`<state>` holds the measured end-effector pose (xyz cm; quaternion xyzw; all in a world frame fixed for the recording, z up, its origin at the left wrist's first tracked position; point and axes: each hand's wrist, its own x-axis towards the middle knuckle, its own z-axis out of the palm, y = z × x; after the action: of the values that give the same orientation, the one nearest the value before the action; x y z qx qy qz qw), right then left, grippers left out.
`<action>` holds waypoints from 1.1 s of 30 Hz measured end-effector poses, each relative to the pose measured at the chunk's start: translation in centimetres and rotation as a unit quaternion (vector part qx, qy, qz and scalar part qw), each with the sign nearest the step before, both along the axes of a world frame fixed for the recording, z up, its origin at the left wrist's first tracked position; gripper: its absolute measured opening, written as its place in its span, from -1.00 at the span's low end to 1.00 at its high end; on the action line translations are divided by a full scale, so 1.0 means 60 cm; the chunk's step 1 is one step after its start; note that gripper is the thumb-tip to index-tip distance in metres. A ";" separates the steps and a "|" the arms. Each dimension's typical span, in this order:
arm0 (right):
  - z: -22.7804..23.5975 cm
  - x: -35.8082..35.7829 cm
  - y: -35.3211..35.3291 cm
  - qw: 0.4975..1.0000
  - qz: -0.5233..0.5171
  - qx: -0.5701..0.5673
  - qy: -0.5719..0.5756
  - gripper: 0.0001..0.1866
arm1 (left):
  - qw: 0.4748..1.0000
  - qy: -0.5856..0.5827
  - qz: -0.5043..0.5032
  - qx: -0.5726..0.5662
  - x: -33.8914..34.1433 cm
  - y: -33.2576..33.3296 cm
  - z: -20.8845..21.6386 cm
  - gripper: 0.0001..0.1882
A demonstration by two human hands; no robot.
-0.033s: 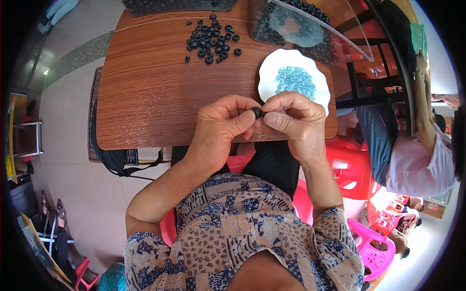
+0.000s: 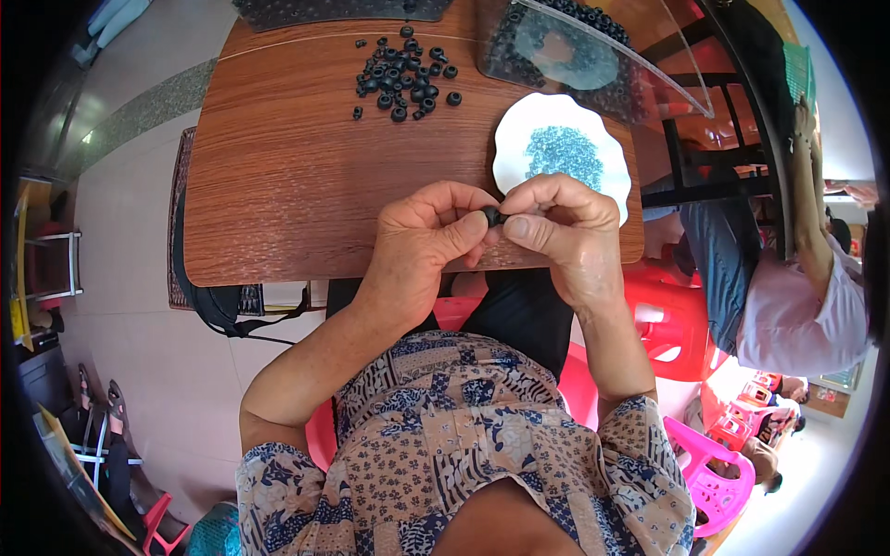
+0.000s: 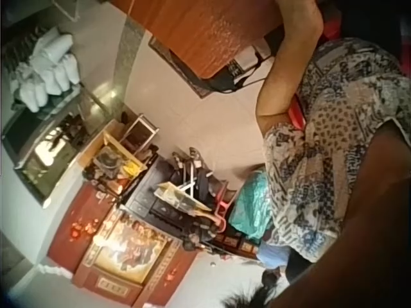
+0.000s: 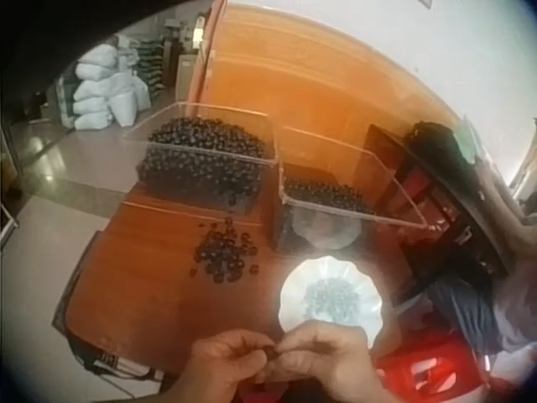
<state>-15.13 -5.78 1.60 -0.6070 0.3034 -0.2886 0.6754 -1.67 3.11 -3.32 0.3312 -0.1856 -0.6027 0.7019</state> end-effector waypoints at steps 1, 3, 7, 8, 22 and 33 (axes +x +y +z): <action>-0.004 -0.003 -0.005 1.000 0.007 0.019 0.016 -0.81 | 1.000 -0.015 0.002 0.005 -0.001 0.001 -0.001 -0.85; -0.006 -0.004 -0.010 0.999 0.013 0.039 0.032 -0.80 | 1.000 -0.029 0.003 0.010 -0.002 0.002 -0.003 -0.85; 0.004 0.000 -0.012 0.996 0.040 0.079 0.027 -0.77 | 0.997 -0.071 0.020 0.019 -0.003 0.004 -0.003 -0.84; 0.007 0.000 -0.012 0.995 0.049 0.083 0.031 -0.75 | 0.997 -0.077 0.018 0.023 -0.003 0.004 -0.003 -0.84; 0.029 0.009 -0.030 0.983 0.139 0.070 0.099 -0.70 | 0.998 0.019 -0.060 0.000 0.020 -0.001 -0.007 -0.82; 0.017 0.010 -0.015 0.982 0.161 0.029 0.097 -0.80 | 0.995 0.014 -0.097 -0.003 0.014 0.009 -0.017 -0.76</action>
<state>-14.52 -6.67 2.63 -0.6534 0.2737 -0.1067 0.6977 -0.84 3.67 -4.37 0.3008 -0.2089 -0.6716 0.6440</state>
